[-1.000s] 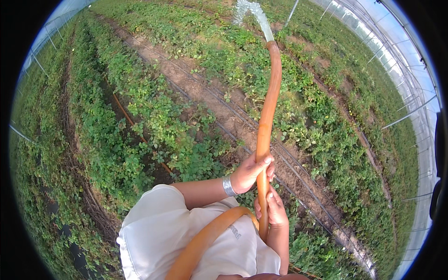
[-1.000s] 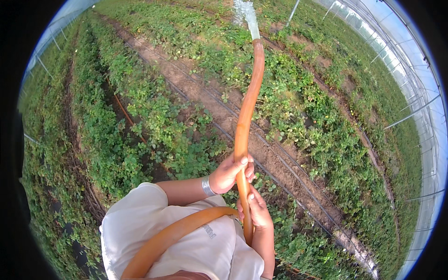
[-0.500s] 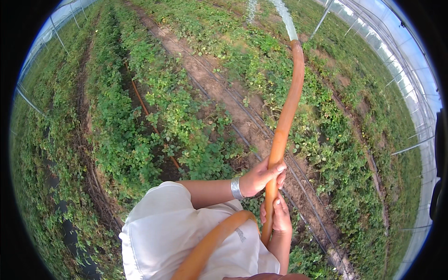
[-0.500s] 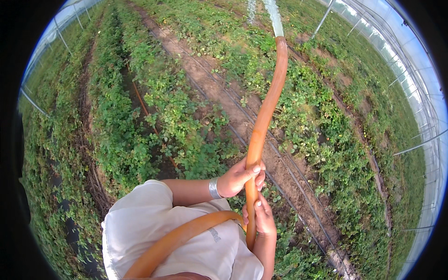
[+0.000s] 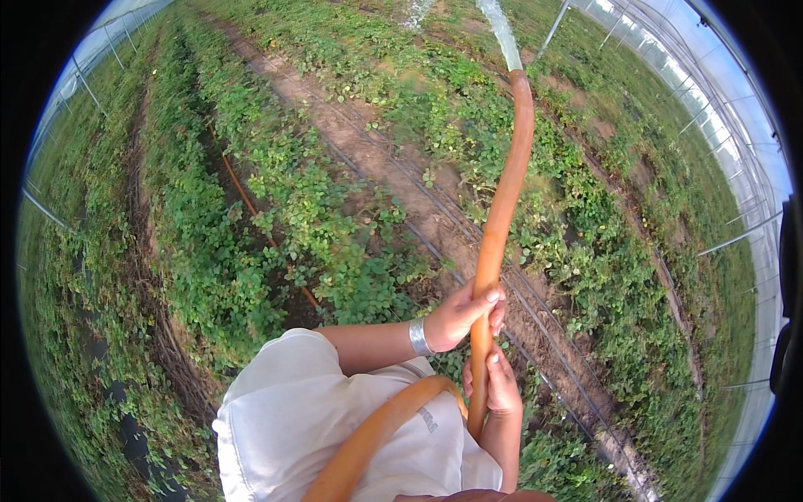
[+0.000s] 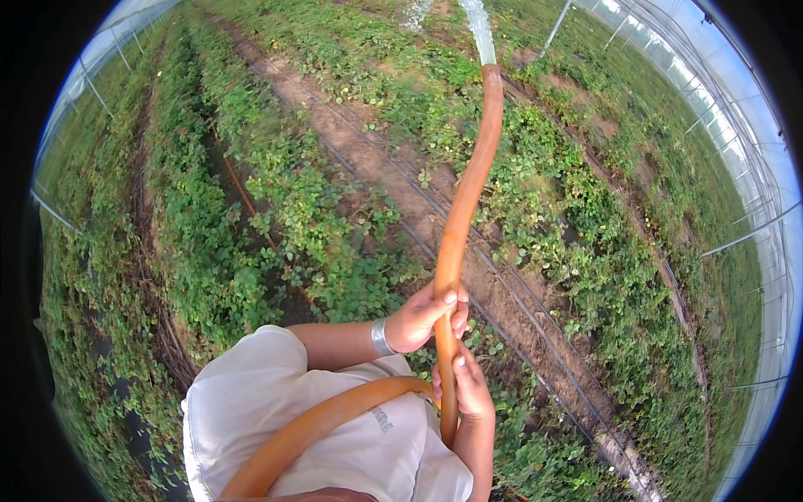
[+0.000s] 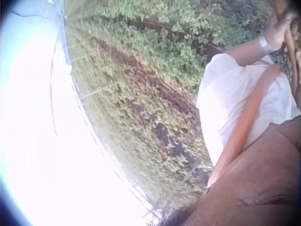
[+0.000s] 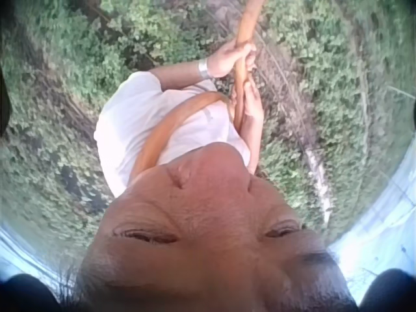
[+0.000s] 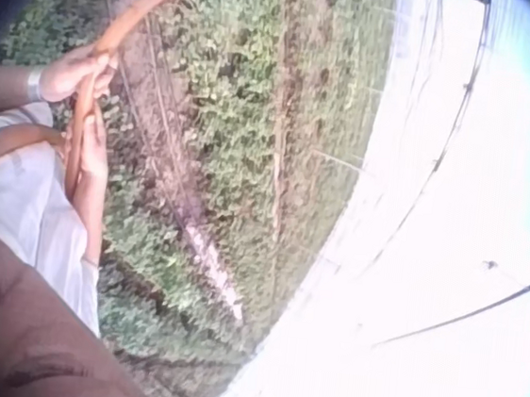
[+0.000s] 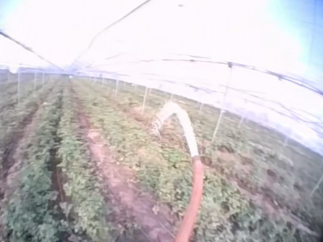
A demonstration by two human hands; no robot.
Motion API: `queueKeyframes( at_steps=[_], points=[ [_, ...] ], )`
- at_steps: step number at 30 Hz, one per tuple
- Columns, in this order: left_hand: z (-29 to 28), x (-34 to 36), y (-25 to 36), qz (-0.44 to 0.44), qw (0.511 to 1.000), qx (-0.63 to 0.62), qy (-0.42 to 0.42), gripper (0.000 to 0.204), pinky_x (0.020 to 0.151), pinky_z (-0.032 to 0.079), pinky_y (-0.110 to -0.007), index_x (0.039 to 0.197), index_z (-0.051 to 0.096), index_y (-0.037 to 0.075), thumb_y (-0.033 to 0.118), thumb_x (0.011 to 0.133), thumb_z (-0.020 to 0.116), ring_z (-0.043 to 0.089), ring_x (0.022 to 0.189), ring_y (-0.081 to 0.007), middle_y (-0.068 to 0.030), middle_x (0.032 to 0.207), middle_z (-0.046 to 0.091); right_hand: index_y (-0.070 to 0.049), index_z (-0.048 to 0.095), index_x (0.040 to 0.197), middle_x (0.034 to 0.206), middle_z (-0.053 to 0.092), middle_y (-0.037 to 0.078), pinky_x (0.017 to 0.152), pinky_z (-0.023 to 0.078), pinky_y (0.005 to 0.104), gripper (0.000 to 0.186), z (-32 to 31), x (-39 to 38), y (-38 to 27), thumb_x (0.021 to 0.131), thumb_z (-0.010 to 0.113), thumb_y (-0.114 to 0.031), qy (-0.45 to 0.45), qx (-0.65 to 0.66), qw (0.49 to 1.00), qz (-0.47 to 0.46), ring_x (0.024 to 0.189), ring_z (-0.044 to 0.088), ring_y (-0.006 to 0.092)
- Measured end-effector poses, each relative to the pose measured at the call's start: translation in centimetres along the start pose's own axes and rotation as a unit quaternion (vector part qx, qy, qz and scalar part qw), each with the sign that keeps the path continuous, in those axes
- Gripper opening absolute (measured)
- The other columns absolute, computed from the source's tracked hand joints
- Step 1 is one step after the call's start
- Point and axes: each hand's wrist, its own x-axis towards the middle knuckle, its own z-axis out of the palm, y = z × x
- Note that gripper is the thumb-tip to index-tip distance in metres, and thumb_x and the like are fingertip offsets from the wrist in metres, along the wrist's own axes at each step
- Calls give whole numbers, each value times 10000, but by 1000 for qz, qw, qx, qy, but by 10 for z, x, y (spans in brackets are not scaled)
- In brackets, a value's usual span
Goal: The person walks through a greenhouse while holding a hose and watering rows of green plants. The person moves along the rows, directing water onto the plants and soil.
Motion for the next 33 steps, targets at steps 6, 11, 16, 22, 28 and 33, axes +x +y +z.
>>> queueKeyframes(
  at_steps=[6, 11, 16, 22, 28, 33],
  points=[
    [-13, 1, -17, -54, 996, -54, 35, 343, 825, 464, -382, 1094, 509, 90, 418, 1002, 544, 526, 762, -179, -46, 804, 523, -84, 309, 1500, 776, 597, 98, 504, 490, 300, 701, -1, -4, 2, 978, 548, -487, 24, 23, 999, 16, 555, 584, 188],
    [-16, 1, -23, -83, 994, -55, 39, 360, 856, 469, -399, 1082, 516, 94, 442, 995, 546, 533, 769, -180, -39, 808, 528, -152, 321, 1523, 769, 581, 79, 491, 469, 276, 640, -6, -10, 10, 991, 567, -408, 41, 30, 998, 28, 538, 558, 159],
    [-19, 8, -34, -103, 993, -49, 28, 369, 847, 473, -392, 1084, 515, 96, 453, 994, 544, 530, 795, -177, -36, 818, 527, -149, 344, 1513, 752, 567, 62, 480, 458, 267, 616, -7, -15, 10, 997, 555, -412, 61, 18, 998, 15, 520, 533, 140],
    [-14, 12, -41, -117, 992, -49, 22, 355, 840, 476, -390, 1078, 517, 101, 448, 1003, 528, 529, 800, -183, -34, 822, 531, -144, 358, 1506, 729, 565, 50, 458, 440, 253, 609, -10, -20, 12, 999, 550, -422, 80, 33, 996, 11, 500, 522, 125],
    [-21, 15, -53, -154, 987, -43, 8, 375, 895, 485, -405, 1141, 531, 91, 440, 1007, 521, 586, 891, -208, -61, 897, 593, -149, 354, 1510, 725, 566, 50, 460, 452, 254, 623, -17, -28, 15, 991, 565, -423, 110, 46, 993, 24, 505, 530, 129],
    [-23, 17, -60, -199, 980, 21, 6, 438, 969, 485, -414, 1246, 527, 62, 432, 1013, 508, 633, 1046, -251, -114, 1065, 658, -165, 371, 1498, 706, 551, 69, 451, 443, 262, 641, -25, -35, 22, 966, 599, -440, 130, 36, 991, 4, 479, 506, 152]
  ],
)
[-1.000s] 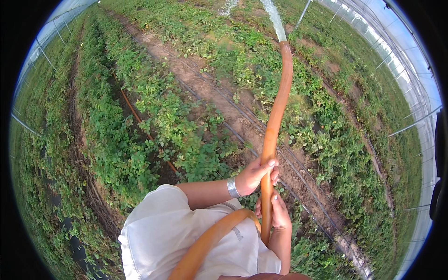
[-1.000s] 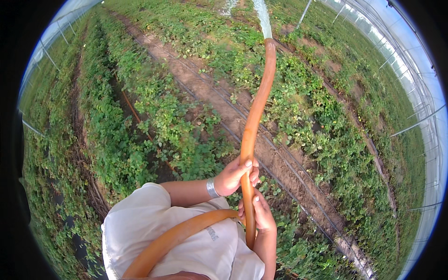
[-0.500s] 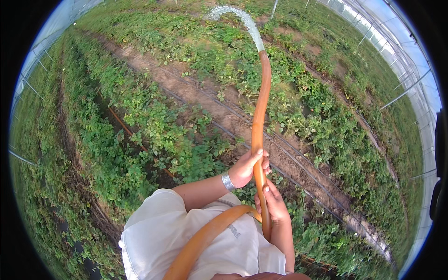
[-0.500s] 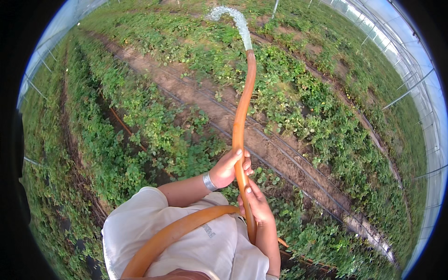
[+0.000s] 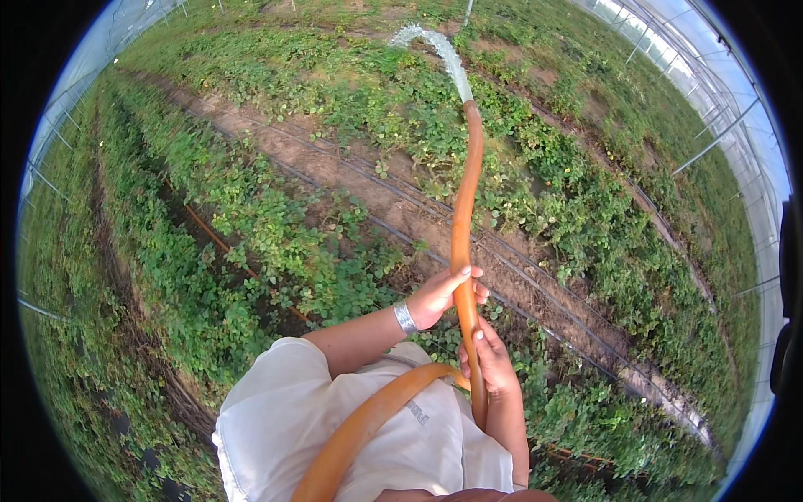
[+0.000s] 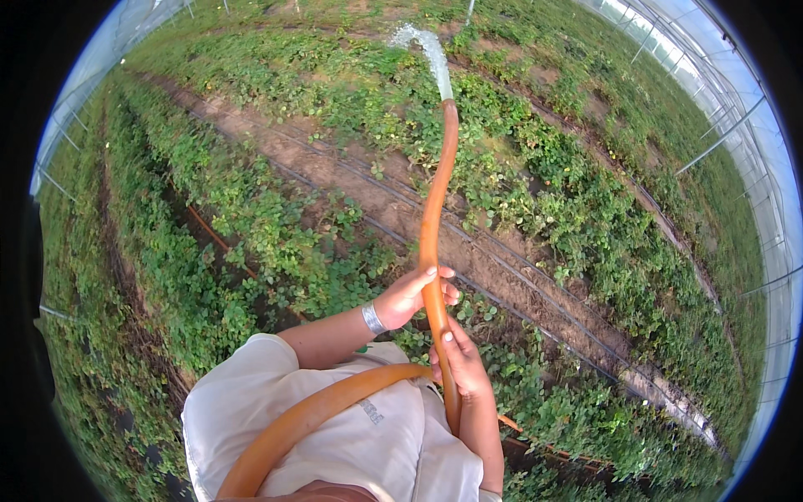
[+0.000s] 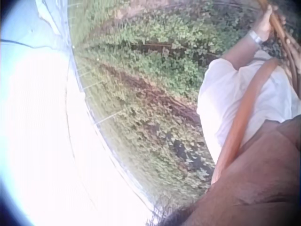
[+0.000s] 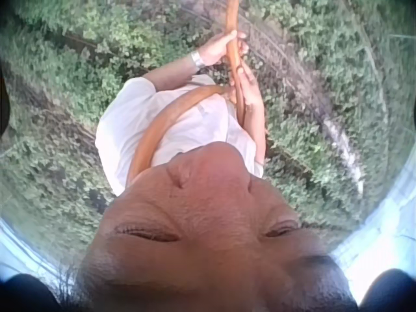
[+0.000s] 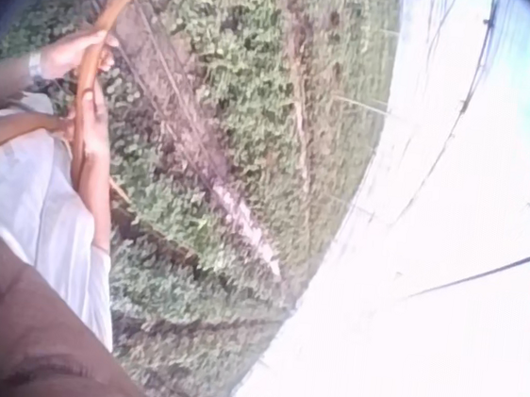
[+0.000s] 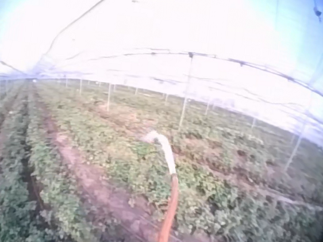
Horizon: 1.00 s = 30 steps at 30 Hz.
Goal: The person walks through a greenhouse while holding a hose and watering rows of green plants. The person moves along the rows, directing water onto the plants and soil.
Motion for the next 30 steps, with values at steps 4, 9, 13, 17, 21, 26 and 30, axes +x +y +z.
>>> queueKeyframes(
  at_steps=[4, 9, 13, 17, 21, 26, 30],
  points=[
    [-3, 4, -9, 1, 998, 55, 14, 450, 994, 475, -407, 1271, 520, 48, 422, 1025, 481, 626, 1095, -247, -125, 1141, 657, -156, 391, 1497, 720, 567, 52, 455, 455, 259, 579, -3, -10, -2, 997, 564, -391, 29, 21, 999, -7, 501, 533, 137],
    [-8, 3, -15, 2, 997, 83, 8, 482, 1048, 436, -394, 1302, 467, 38, 431, 1023, 484, 598, 1162, -231, -136, 1222, 620, -171, 407, 1474, 699, 553, 67, 443, 441, 268, 602, -19, -18, 5, 963, 611, -415, 58, 34, 997, -22, 475, 509, 161],
    [-6, 3, -16, -25, 996, 87, -9, 476, 1066, 412, -429, 1350, 453, 46, 401, 1033, 464, 580, 1198, -273, -167, 1260, 613, -167, 410, 1469, 703, 555, 69, 441, 439, 270, 569, -28, -27, 11, 981, 587, -399, 77, 41, 996, -35, 485, 518, 162],
    [-2, 7, -25, -45, 994, 98, -12, 473, 1071, 410, -442, 1365, 434, 49, 389, 1037, 455, 583, 1195, -294, -186, 1257, 611, -163, 412, 1466, 707, 558, 71, 442, 437, 270, 549, -35, -37, 17, 992, 572, -388, 99, 48, 993, -43, 488, 520, 161],
    [6, 7, -31, -70, 991, 109, -11, 468, 1057, 426, -431, 1367, 429, 50, 382, 1038, 454, 601, 1166, -290, -186, 1232, 622, -164, 414, 1463, 709, 562, 72, 439, 440, 270, 541, -42, -46, 22, 994, 569, -385, 137, 49, 989, -41, 487, 522, 161],
    [13, 4, -38, -86, 990, 108, -22, 445, 1036, 444, -410, 1355, 441, 55, 367, 1038, 456, 622, 1128, -282, -182, 1201, 637, -142, 403, 1475, 706, 571, 57, 457, 447, 268, 523, -50, -61, 22, 1014, 545, -345, 183, 64, 979, -61, 498, 521, 143],
    [13, 4, -42, -91, 988, 116, -36, 487, 999, 464, -364, 1346, 448, 50, 412, 1023, 485, 647, 1088, -232, -159, 1186, 651, -143, 401, 1477, 706, 571, 54, 460, 446, 268, 524, -60, -74, 25, 1015, 542, -347, 216, 73, 971, -76, 500, 515, 143]
  ],
)
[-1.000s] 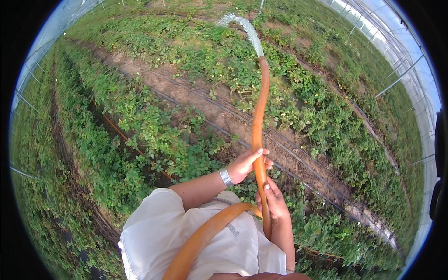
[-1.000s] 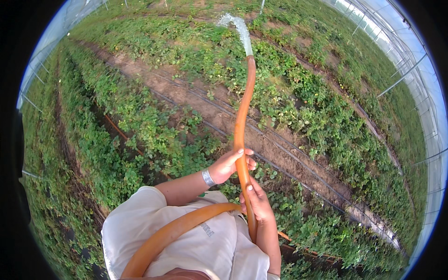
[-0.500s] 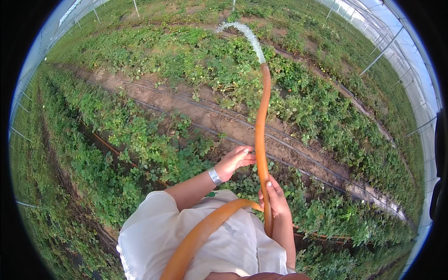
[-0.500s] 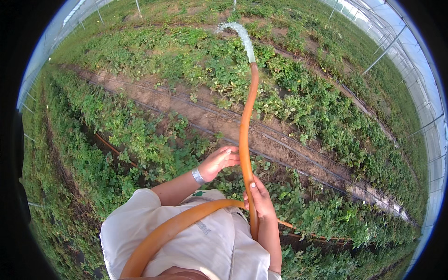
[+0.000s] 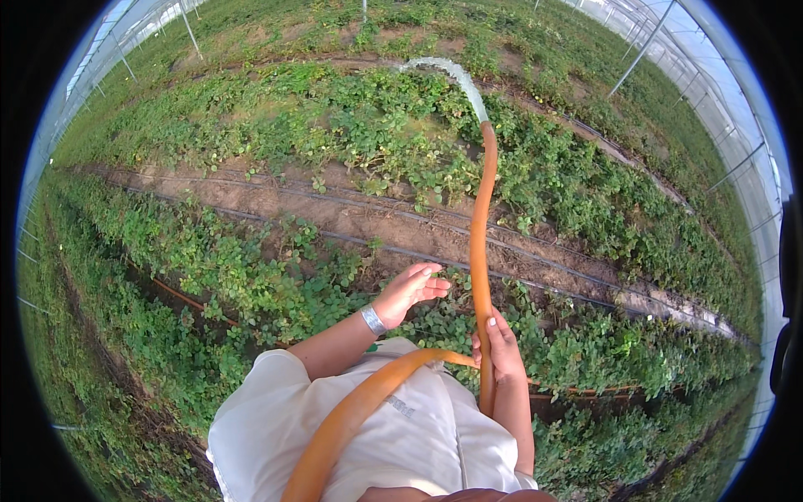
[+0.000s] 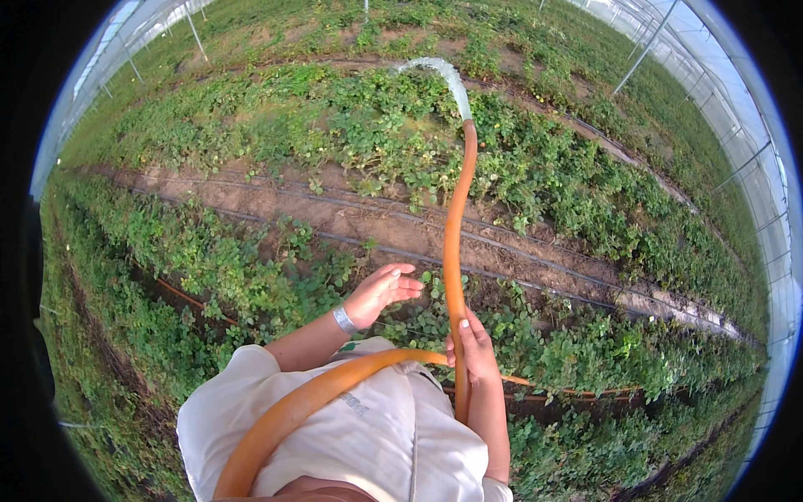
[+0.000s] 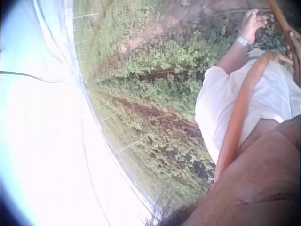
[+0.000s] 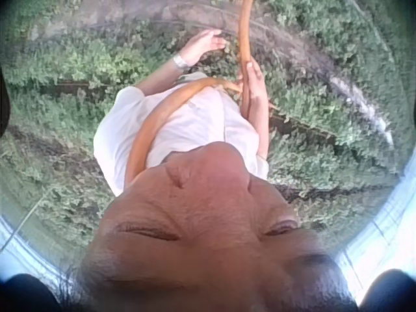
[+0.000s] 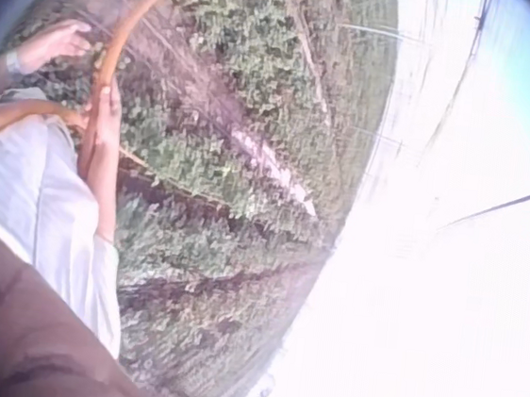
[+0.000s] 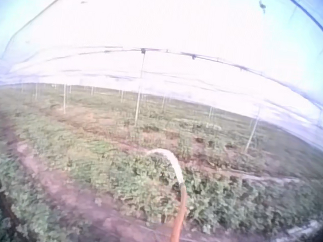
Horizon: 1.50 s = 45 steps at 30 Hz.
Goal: The person walks through a greenhouse while holding a hose and watering rows of green plants. The person moves along the rows, directing water onto the plants and soil.
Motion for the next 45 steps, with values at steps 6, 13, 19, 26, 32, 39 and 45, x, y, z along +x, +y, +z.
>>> queueKeyframes(
  at_steps=[6, 13, 19, 26, 32, 39, 45],
  points=[
    [12, 5, 2, 0, 1000, 15, -7, 425, 1004, 466, -401, 1335, 468, 42, 350, 1044, 432, 625, 1115, -266, -165, 1185, 646, -160, 383, 1477, 707, 553, 66, 453, 440, 275, 531, -27, -13, 5, 1017, 525, -382, 28, 6, 999, -29, 492, 513, 148],
    [20, 16, -7, -10, 999, 20, -48, 429, 991, 470, -408, 1341, 478, 46, 351, 1046, 412, 639, 1091, -276, -167, 1176, 658, -161, 377, 1494, 713, 559, 52, 459, 441, 269, 524, -58, -40, 6, 1025, 521, -345, 89, 45, 994, -54, 501, 519, 138],
    [28, 20, -10, -21, 997, 9, -70, 437, 994, 455, -394, 1347, 457, 43, 351, 1037, 444, 630, 1108, -277, -181, 1188, 647, -160, 405, 1476, 709, 559, 46, 461, 438, 266, 501, -76, -75, -1, 1024, 522, -342, 189, 65, 977, -79, 505, 513, 130],
    [32, 22, -12, -31, 996, 18, -79, 418, 998, 452, -389, 1343, 469, 59, 343, 1038, 443, 628, 1107, -266, -171, 1187, 648, -166, 424, 1472, 689, 564, 43, 449, 439, 258, 484, -91, -105, -7, 1026, 514, -331, 262, 73, 952, -137, 493, 512, 126],
    [36, 25, -10, -31, 995, 15, -89, 417, 997, 452, -387, 1342, 476, 59, 343, 1039, 441, 627, 1108, -262, -167, 1192, 648, -158, 400, 1480, 686, 558, 33, 443, 448, 266, 498, -107, -128, -14, 1033, 498, -353, 319, 70, 930, -168, 506, 529, 123],
    [35, 25, -11, -21, 995, 13, -92, 425, 989, 458, -389, 1347, 474, 48, 338, 1039, 443, 627, 1107, -273, -174, 1196, 648, -135, 404, 1471, 688, 558, 42, 446, 452, 270, 462, -112, -151, -34, 1051, 457, -322, 376, 85, 900, -204, 494, 516, 127],
    [34, 25, -12, -14, 995, 3, -94, 427, 986, 461, -395, 1345, 471, 33, 329, 1037, 446, 625, 1107, -281, -186, 1196, 645, -151, 423, 1462, 686, 556, 39, 443, 449, 269, 436, -113, -163, -46, 1058, 440, -313, 398, 92, 881, -239, 491, 509, 120]
  ],
)
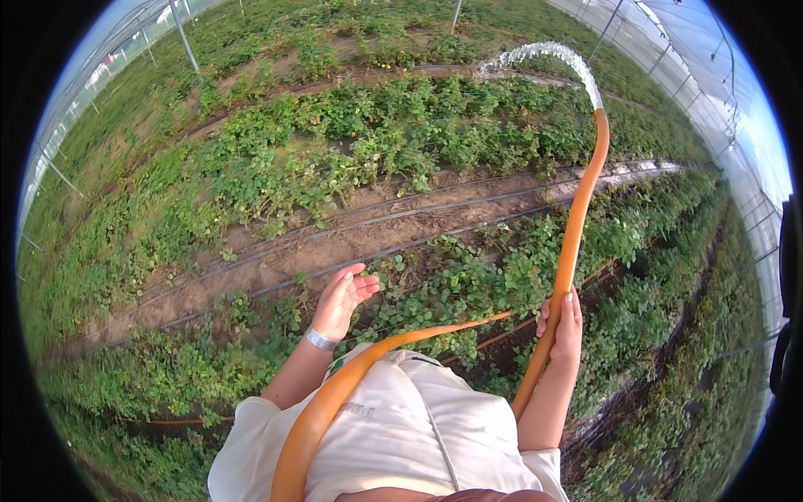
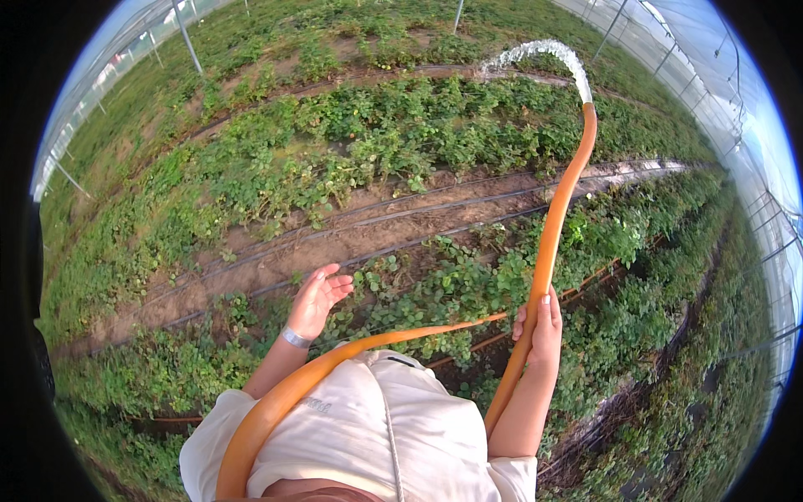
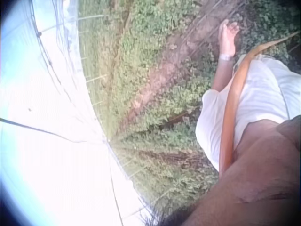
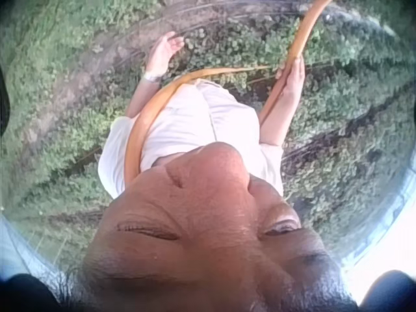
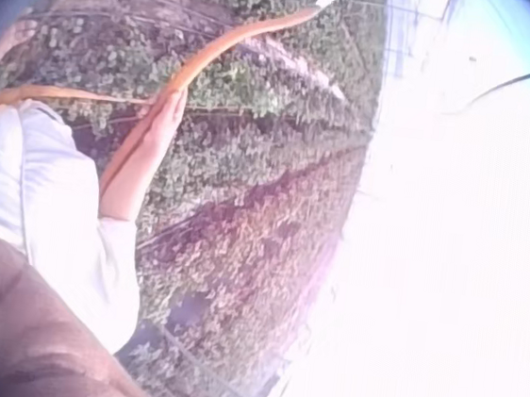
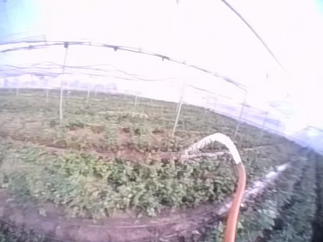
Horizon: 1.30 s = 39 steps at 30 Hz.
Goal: The person walks through a greenhouse while holding a hose and watering rows of green plants. The person moves along the rows, directing water onto the plants and soil.
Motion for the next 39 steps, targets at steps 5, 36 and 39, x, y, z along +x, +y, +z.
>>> queueKeyframes(
  at_steps=[5, 36, 39],
  points=[
    [2, 0, -1, 7, 1000, 1, 5, 433, 958, 480, -389, 1333, 507, 39, 347, 1033, 454, 634, 1081, -267, -177, 1179, 655, -153, 429, 1448, 686, 542, 39, 437, 447, 268, 425, -6, 1, -5, 1054, 455, -310, 11, 17, 1000, -13, 492, 506, 121],
    [-8, -15, -3, 12, 1000, -2, 19, 433, 983, 473, -412, 1342, 498, 27, 328, 1038, 434, 633, 1094, -287, -177, 1184, 653, -144, 407, 1483, 712, 570, 39, 479, 463, 267, 504, 64, 13, 51, 1030, 509, -341, -170, -48, 981, 82, 521, 524, 121],
    [-10, -19, -3, 13, 1000, -3, 26, 434, 987, 470, -414, 1342, 498, 28, 330, 1036, 437, 631, 1099, -289, -177, 1187, 653, -147, 395, 1493, 713, 562, 32, 479, 456, 264, 505, 82, 6, 60, 1035, 500, -335, -200, -70, 970, 121, 527, 523, 115]
  ],
)
